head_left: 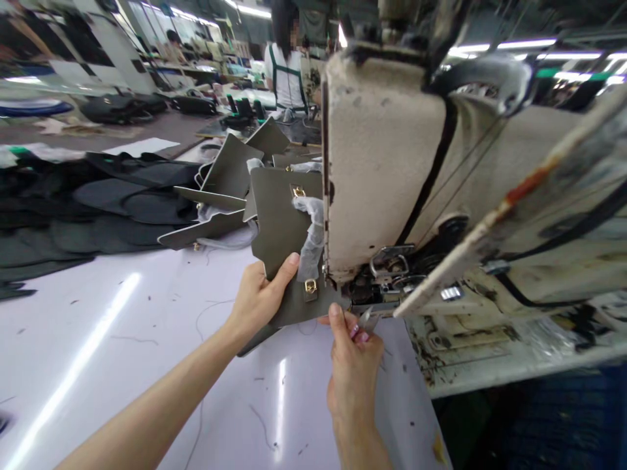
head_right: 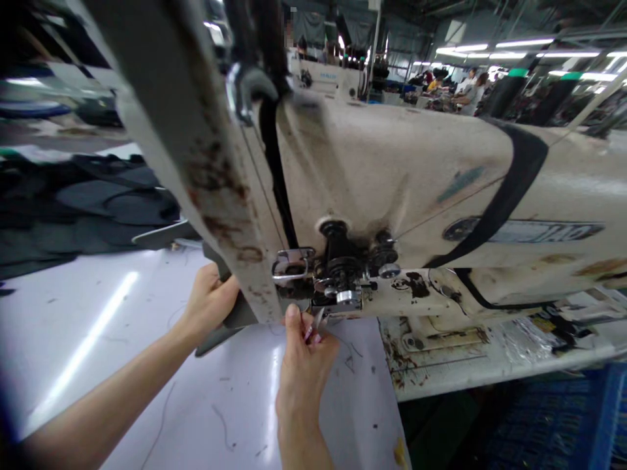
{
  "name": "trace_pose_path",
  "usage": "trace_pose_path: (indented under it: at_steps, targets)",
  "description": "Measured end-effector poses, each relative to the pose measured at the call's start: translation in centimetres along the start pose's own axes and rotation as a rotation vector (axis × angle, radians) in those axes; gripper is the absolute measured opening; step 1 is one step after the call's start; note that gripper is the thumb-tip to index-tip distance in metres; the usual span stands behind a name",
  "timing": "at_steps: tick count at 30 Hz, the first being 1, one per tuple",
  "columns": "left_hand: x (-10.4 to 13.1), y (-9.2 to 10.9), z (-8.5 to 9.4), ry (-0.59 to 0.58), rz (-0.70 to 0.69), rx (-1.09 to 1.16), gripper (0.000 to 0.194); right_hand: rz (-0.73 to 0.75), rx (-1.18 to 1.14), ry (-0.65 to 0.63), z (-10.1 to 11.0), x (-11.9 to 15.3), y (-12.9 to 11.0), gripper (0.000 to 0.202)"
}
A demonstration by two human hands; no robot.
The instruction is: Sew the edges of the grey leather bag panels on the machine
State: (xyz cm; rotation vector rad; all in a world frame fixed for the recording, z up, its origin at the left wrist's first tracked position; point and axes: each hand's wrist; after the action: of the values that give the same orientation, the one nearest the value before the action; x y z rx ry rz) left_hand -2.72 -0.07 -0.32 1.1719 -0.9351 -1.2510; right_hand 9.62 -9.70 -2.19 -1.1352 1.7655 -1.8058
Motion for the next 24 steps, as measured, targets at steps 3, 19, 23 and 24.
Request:
trace_pose_path:
  at_steps: [3,19,23,24]
  targets:
    - [-0.2,0.4,0.0,-0.167,0.388,0.241,0.041,0.027,-0.016,-0.008,-0.2,0.0,0.3,0.044]
    - [0.0,-0.9,0.1,-0.067,-0.014,0.031,0.036,0.0,-0.168,0.061,-1.4,-0.1,1.6,0.039]
    - [0.3,-0.8,0.1,-0.027,0.009,0.072,0.035,0.032,-0.172,0.098,-2.0,0.1,1.4,0.037]
    - [0.4,-0.8,0.1,-0.016,0.014,0.081,0.036,0.043,-0.165,0.105,-2.1,0.1,1.3,0.037]
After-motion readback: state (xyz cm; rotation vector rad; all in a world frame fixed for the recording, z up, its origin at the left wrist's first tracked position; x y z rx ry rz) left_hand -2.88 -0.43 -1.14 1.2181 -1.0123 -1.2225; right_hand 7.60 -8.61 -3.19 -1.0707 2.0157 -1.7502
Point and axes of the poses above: each hand's wrist, its own x-axis away from the middle knuckle, its own z-axis out of the back of the hand, y = z × x, and after that the axes turned 4 degrees about y, right-handed
